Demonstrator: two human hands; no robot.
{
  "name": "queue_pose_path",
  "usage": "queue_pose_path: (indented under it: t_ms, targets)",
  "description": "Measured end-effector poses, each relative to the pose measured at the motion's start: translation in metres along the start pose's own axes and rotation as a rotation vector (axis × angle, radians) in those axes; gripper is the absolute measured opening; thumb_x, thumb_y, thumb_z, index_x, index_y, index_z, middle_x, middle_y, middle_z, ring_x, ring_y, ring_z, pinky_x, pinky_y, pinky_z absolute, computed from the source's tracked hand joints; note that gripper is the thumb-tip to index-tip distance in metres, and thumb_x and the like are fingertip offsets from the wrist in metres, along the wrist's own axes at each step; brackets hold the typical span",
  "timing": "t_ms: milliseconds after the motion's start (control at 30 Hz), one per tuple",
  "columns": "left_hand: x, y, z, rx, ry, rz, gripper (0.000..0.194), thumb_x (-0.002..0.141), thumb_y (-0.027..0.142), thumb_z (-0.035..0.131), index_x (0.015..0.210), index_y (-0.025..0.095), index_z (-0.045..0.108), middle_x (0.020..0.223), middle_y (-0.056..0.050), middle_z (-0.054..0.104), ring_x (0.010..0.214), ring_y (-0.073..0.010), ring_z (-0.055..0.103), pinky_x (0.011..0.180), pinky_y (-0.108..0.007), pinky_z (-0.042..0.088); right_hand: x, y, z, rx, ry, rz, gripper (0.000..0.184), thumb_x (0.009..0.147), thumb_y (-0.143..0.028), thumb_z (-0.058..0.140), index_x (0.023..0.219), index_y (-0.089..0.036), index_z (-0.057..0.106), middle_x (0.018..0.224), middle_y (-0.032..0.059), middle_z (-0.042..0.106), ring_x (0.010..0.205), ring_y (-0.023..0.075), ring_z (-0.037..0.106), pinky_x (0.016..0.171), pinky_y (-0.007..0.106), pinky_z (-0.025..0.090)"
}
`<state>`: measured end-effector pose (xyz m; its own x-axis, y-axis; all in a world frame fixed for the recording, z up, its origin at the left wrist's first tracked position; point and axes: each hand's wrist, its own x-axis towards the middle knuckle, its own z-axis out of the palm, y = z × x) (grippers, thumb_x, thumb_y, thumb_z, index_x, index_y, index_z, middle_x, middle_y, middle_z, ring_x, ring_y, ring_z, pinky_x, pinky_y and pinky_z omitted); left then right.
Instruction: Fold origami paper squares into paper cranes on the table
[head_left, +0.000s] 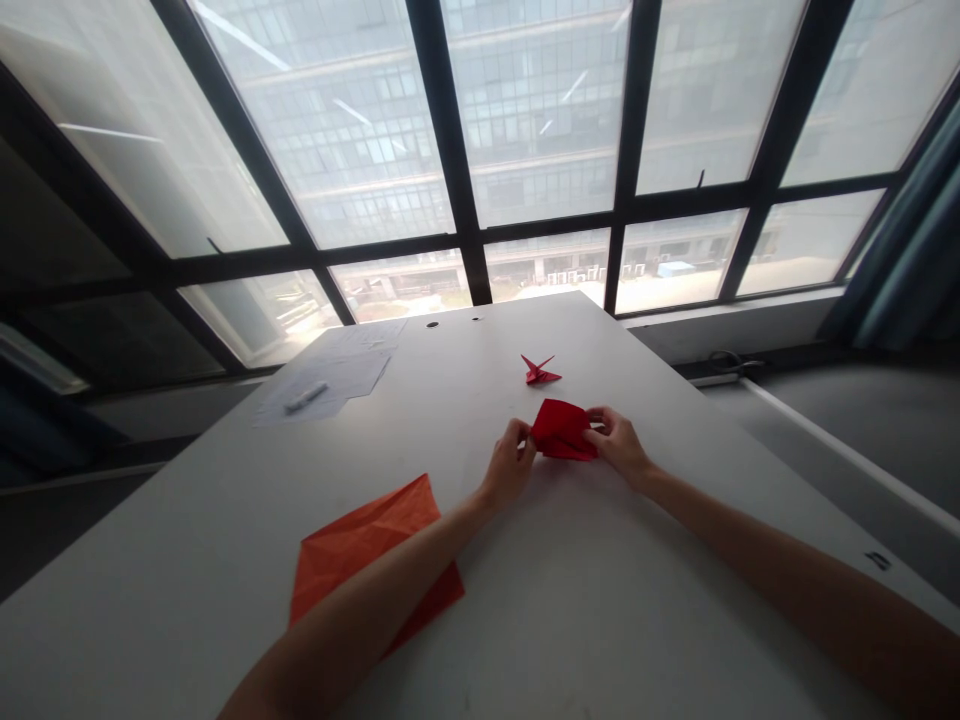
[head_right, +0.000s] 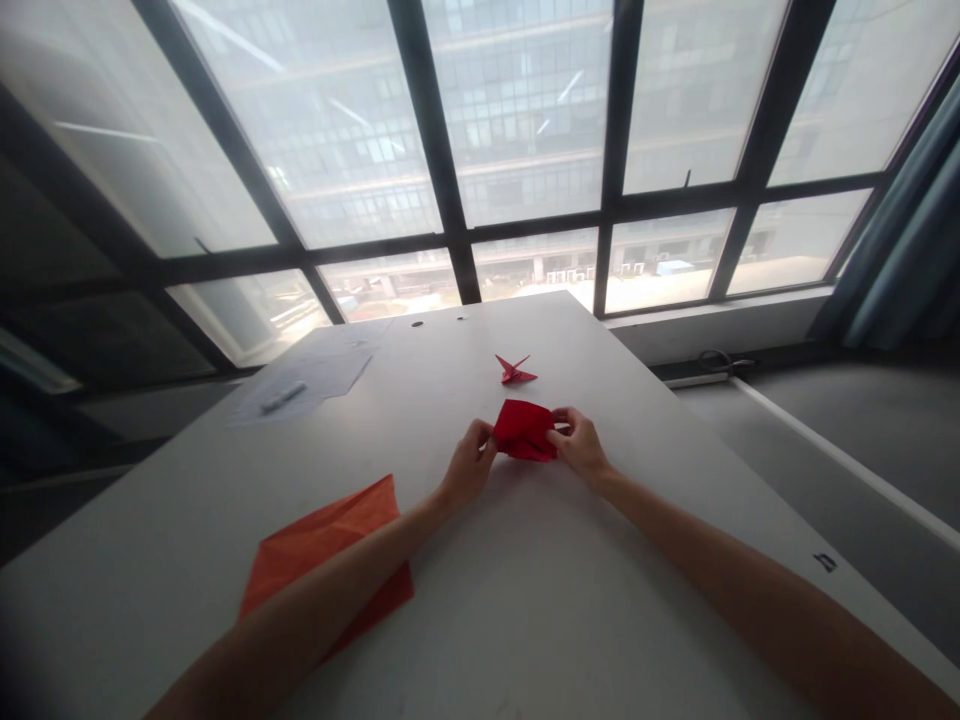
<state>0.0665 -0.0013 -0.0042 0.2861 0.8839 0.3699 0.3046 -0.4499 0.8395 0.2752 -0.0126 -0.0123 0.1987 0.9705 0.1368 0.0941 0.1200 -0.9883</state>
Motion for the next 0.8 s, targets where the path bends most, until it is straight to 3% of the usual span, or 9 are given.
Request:
queue_pose_path:
  t_ms: [67, 233, 367, 433, 533, 667, 800]
  targets:
    - [0.001, -0.001, -0.001, 0.004, -0.008, 0.000, 0.007, 0.090, 0.023, 0.044, 0.087, 0.020, 0.049, 0.079, 0.001, 0.060, 0.070, -0.0117, 0.053, 0.062, -0.022, 0.040, 0.000, 0.000, -0.001, 0.007, -0.033, -0.031, 0.048, 0.064, -0.019, 0.062, 0.112, -0.016, 0.061, 0.110, 0.0104, 0.069, 0.078, 0.0183, 0.066, 0.059, 0.027, 0.054]
    - [0.006, -0.010, 0.001, 0.016, 0.064, -0.080, 0.008, 0.089, 0.023, 0.044, 0.082, 0.020, 0.048, 0.072, 0.003, 0.054, 0.066, -0.0122, 0.050, 0.061, -0.023, 0.038, 0.000, 0.002, 0.001, -0.119, -0.028, -0.083, 0.016, 0.070, -0.026, 0.059, 0.078, -0.014, 0.067, 0.072, 0.0065, 0.070, 0.066, 0.0187, 0.064, 0.058, 0.027, 0.049]
    - [0.009, -0.015, 0.001, 0.058, 0.118, -0.085, 0.007, 0.087, 0.023, 0.049, 0.082, 0.019, 0.051, 0.075, 0.001, 0.059, 0.069, -0.0130, 0.052, 0.064, -0.024, 0.039, -0.007, 0.005, 0.007, -0.224, -0.053, -0.195, 0.010, 0.071, -0.024, 0.058, 0.074, -0.016, 0.063, 0.067, 0.0037, 0.067, 0.062, 0.0174, 0.062, 0.055, 0.026, 0.046]
    - [0.008, -0.016, 0.002, 0.039, 0.081, -0.076, 0.008, 0.084, 0.026, 0.056, 0.087, 0.019, 0.055, 0.079, -0.001, 0.063, 0.071, -0.0135, 0.055, 0.064, -0.024, 0.041, -0.010, 0.006, 0.010, -0.288, -0.046, -0.240, 0.007, 0.073, -0.022, 0.057, 0.073, -0.017, 0.061, 0.066, 0.0022, 0.065, 0.061, 0.0164, 0.060, 0.055, 0.025, 0.044]
    - [0.007, -0.015, 0.002, -0.035, -0.016, -0.038, 0.027, 0.077, 0.029, 0.070, 0.100, 0.018, 0.060, 0.089, -0.004, 0.068, 0.076, -0.0153, 0.060, 0.068, -0.026, 0.045, -0.011, 0.006, 0.010, -0.337, 0.006, -0.277, 0.006, 0.075, -0.022, 0.055, 0.071, -0.018, 0.058, 0.066, 0.0009, 0.063, 0.061, 0.0154, 0.058, 0.057, 0.025, 0.043]
    - [0.007, -0.016, 0.001, -0.092, -0.072, -0.052, 0.021, 0.078, 0.032, 0.068, 0.090, 0.015, 0.067, 0.084, -0.007, 0.070, 0.074, -0.0176, 0.061, 0.067, -0.028, 0.047, -0.009, 0.005, 0.007, -0.276, -0.018, -0.267, 0.020, 0.082, -0.031, 0.054, 0.066, -0.019, 0.054, 0.062, -0.0006, 0.057, 0.058, 0.0144, 0.053, 0.055, 0.025, 0.043]
    - [0.009, -0.015, -0.001, -0.038, 0.005, -0.072, 0.018, 0.081, 0.031, 0.061, 0.076, 0.014, 0.067, 0.071, -0.004, 0.066, 0.065, -0.0156, 0.055, 0.060, -0.027, 0.042, -0.009, 0.003, 0.005, -0.015, -0.198, -0.151, 0.044, 0.091, -0.055, 0.042, 0.075, -0.018, 0.059, 0.065, 0.0014, 0.059, 0.059, 0.0158, 0.057, 0.053, 0.027, 0.048]
